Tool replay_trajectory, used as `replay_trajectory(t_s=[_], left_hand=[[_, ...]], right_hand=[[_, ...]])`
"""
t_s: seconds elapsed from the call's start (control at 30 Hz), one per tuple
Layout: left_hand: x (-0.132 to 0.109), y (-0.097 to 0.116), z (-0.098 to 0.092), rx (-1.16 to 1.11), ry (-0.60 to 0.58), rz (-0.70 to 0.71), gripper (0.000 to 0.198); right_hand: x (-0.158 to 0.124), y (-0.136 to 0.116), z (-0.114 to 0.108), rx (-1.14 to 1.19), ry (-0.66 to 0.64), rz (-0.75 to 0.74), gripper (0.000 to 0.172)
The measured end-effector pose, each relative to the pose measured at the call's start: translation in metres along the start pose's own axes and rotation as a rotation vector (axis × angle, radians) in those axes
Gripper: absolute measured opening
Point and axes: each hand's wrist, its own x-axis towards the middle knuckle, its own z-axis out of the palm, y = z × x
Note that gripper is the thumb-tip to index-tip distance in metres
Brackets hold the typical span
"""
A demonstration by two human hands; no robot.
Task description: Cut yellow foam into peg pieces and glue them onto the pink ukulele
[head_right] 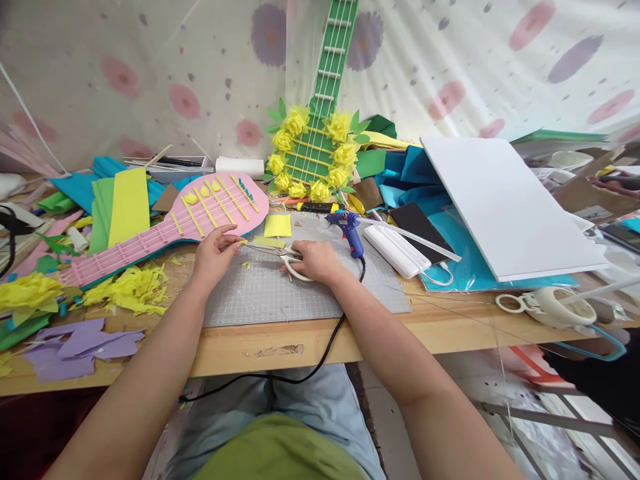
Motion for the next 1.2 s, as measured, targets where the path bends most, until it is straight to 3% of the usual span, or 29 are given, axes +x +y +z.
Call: replay_trajectory(t_s=[1.2], left_hand=[[-0.0020,-0.0045,-0.0012,0.360,-0.040,0.183,0.036]], right_hand=[[-0.0019,-0.0018,-0.0038,-0.048,-0.041,0.035,0.045]])
